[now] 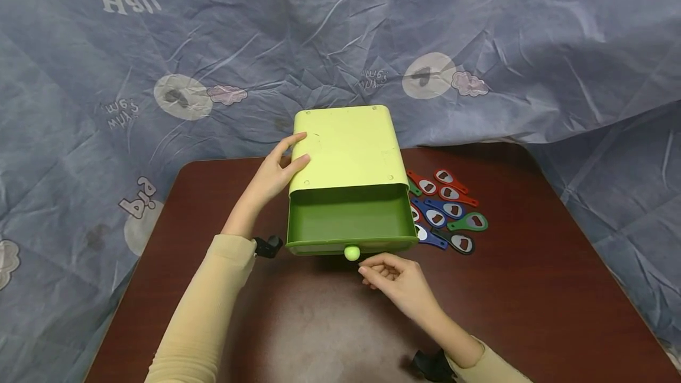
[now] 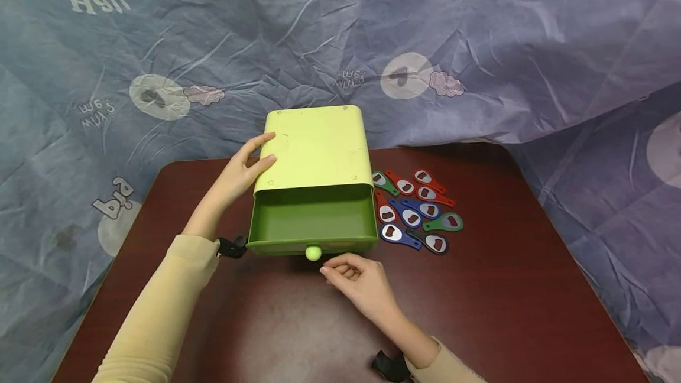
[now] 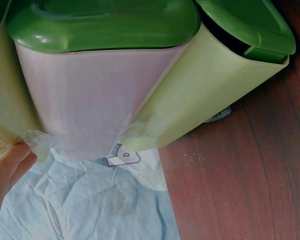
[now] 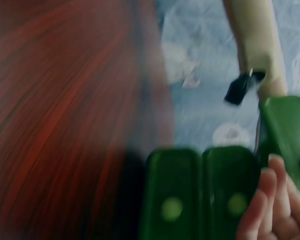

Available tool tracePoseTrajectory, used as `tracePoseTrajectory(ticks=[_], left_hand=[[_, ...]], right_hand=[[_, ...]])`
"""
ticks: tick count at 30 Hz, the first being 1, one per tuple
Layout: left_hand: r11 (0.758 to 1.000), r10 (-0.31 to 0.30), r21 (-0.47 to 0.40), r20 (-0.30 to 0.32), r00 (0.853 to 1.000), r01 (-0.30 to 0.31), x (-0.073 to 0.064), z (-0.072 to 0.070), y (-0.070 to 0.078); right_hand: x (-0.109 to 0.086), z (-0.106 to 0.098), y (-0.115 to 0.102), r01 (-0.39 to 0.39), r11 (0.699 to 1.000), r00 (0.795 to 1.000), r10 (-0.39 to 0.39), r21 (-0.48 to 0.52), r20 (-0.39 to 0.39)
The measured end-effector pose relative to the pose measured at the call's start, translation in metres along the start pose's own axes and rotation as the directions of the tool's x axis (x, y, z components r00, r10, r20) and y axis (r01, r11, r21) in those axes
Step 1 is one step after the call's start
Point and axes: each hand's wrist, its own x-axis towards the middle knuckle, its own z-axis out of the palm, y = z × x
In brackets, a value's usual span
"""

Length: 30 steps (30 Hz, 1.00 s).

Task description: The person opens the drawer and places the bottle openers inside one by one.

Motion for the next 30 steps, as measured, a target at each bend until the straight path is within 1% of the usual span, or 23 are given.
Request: tracePoseTrajectory(ticks=[3,6,8,10,11,13,15,19,25,26,30], left_hand=[[1.0,-0.002,0.004,-0.002,1.0,0.002,0.0,0.0,0.0],[1.0,-0.002,0.008,-0.001,1.0,0.002,-0.001,-0.001,0.001],[1.0,-0.001,0.01,-0.001,1.0,0.001,-0.002,0.0,0.002],[1.0,0.001,0.006,-0.001,1.0,-0.001,-0.002,0.0,0.002],[1.0,0.002,0.005,-0.002,1.0,-0.002,-0.002,0.0,0.003],[1.0,0.002,0.005,-0.003,1.0,-0.002,-0.002,0.0,0.003],[1.0,0.002,0.005,-0.004,1.0,-0.002,-0.002,0.0,0.002],[1.0,0.0,0.013,-0.005,1.0,0.0,-0.002,0.0,0.002],[1.0,0.0,-0.002,-0.003,1.0,0.0,-0.002,0.0,0.002],[1.0,-0.001,-0.003,-0.005,1.0,0.001,-0.002,0.0,0.002],[1.0,-0.002,-0.003,-0.002,1.0,0.001,-0.002,0.0,0.002]], right_hand=[[0.001,-0.016,0.014,0.006,0.997,1.0,-0.005,-0.073,0.019],[0.006,-0.035,0.029,-0.005,0.984,1.0,0.003,-0.179,-0.008],[0.012,-0.049,0.038,-0.018,0.963,0.999,0.004,-0.27,-0.053],[0.02,-0.064,0.048,-0.032,0.94,0.994,-0.006,-0.341,-0.112],[0.025,-0.072,0.052,-0.051,0.925,0.99,-0.002,-0.377,-0.138],[0.035,-0.084,0.06,-0.079,0.905,0.984,0.005,-0.418,-0.176],[0.043,-0.093,0.066,-0.114,0.892,0.981,0.031,-0.437,-0.191],[0.056,-0.102,0.077,-0.154,0.862,0.982,0.078,-0.483,-0.175],[0.066,-0.102,0.089,-0.21,0.791,0.976,0.14,-0.574,-0.165],[0.068,-0.101,0.09,-0.213,0.78,0.976,0.143,-0.589,-0.165],[0.072,-0.099,0.091,-0.194,0.751,0.98,0.122,-0.631,-0.156]])
